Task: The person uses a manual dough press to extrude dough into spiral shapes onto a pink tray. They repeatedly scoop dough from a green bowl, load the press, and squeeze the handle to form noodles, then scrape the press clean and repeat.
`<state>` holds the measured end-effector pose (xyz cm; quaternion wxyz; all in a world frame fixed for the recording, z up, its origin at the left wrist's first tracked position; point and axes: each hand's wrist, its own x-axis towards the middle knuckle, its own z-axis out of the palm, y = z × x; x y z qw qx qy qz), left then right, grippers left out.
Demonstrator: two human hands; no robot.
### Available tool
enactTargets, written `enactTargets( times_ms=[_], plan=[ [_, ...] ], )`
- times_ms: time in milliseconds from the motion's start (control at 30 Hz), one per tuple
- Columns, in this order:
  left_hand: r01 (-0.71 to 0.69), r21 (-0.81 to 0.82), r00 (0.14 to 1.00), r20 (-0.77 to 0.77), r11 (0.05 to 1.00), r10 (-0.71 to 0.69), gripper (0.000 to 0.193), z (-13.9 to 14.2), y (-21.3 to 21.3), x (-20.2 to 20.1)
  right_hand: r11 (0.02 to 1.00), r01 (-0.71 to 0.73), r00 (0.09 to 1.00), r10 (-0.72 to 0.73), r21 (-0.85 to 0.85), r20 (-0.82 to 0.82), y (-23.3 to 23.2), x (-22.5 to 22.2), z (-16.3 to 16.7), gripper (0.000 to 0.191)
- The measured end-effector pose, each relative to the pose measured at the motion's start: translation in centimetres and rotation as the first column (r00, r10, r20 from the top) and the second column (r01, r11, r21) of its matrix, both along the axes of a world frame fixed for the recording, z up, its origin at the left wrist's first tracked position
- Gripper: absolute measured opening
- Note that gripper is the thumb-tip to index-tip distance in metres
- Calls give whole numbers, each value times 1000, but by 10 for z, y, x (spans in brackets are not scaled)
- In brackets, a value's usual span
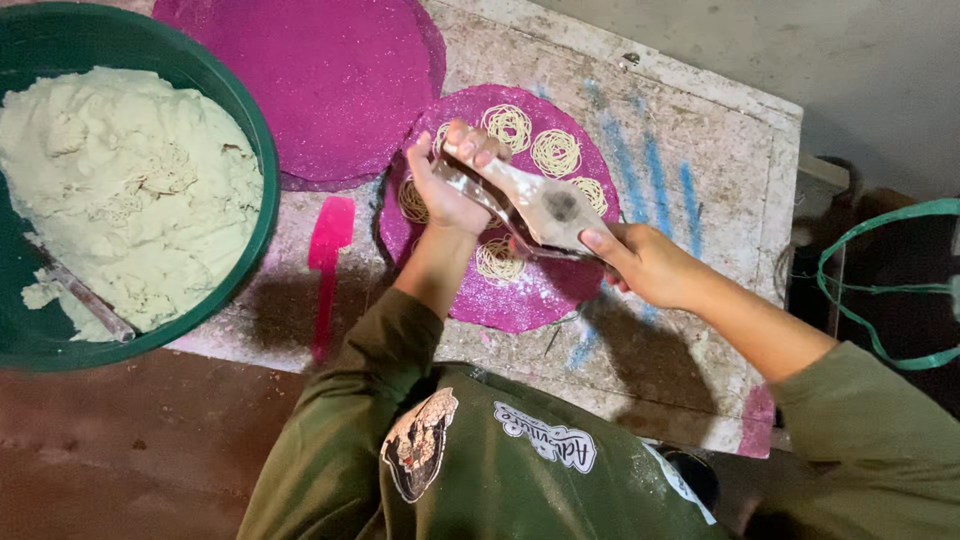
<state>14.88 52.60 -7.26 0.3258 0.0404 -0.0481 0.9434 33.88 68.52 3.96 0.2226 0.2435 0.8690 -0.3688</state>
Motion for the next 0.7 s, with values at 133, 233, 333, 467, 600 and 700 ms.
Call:
enactTargets(
  times_ms=[133, 233, 333, 467, 600, 700],
  plan=[
    [227, -204, 962, 196, 952, -188, 48, 13, -16, -15, 993, 9, 998, -17, -119, -67, 2, -1, -8, 63],
    [273, -745, 907, -11, 609, -420, 56, -4, -29, -7, 991, -7, 996, -6, -135, -90, 9, 2, -14, 63],
    [237, -942, 732, 13, 237, -682, 57, -38, -28, 5, 990, -19, 993, 2, -141, -120, 17, 4, -22, 63],
    [-51, -968, 590, -228, 246, -775, 56, -68, -38, 19, 990, -6, 982, -20, -138, -187, 17, 3, -37, 59],
    [-633, -762, 303, -407, 137, -862, 70, -52, -74, 38, 977, 51, 957, -106, -207, -269, 23, 17, -47, 59],
    [-715, -694, 240, -352, 80, -905, 77, -21, -84, 49, 976, 33, 951, -96, -214, -295, 37, 44, -50, 64]
  ],
)
